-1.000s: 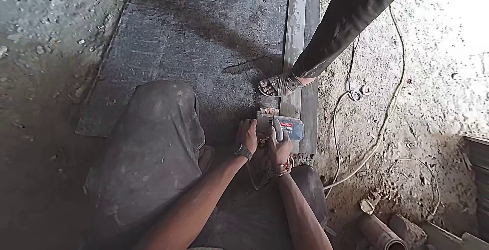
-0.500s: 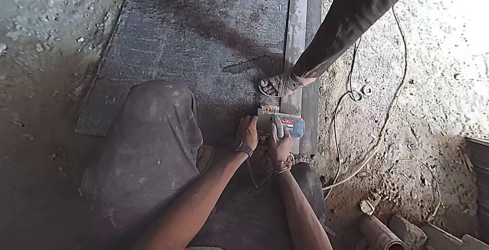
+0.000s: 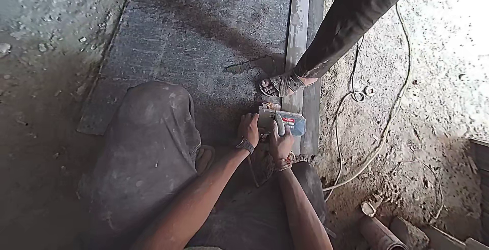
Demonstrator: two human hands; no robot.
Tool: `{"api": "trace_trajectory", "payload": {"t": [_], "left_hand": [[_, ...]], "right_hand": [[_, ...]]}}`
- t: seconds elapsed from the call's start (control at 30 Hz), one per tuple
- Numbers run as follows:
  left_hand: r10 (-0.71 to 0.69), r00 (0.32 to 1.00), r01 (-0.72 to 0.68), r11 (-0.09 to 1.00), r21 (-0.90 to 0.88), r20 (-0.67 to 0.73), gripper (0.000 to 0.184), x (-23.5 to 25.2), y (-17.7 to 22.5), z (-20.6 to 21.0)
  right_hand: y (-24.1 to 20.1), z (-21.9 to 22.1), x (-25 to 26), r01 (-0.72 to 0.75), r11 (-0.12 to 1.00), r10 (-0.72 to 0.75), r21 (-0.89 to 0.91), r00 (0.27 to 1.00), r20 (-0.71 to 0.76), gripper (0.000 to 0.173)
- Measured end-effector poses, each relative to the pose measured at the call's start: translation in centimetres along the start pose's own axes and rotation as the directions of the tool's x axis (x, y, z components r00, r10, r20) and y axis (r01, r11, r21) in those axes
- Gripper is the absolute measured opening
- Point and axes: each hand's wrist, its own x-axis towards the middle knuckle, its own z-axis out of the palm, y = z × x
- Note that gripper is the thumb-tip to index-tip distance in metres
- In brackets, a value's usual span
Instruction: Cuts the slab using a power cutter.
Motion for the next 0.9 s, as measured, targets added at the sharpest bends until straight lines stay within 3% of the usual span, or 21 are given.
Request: {"api": "trace_trajectory", "payload": {"t": [0.9], "left_hand": [[-0.007, 1.000, 0.007, 1.000, -0.011, -0.018, 0.049, 2.0, -0.2, 0.3]], "right_hand": [[-0.7, 0.2, 1.5, -0.005, 1.000, 0.005, -0.007, 0.999, 0.034, 0.046]]}}
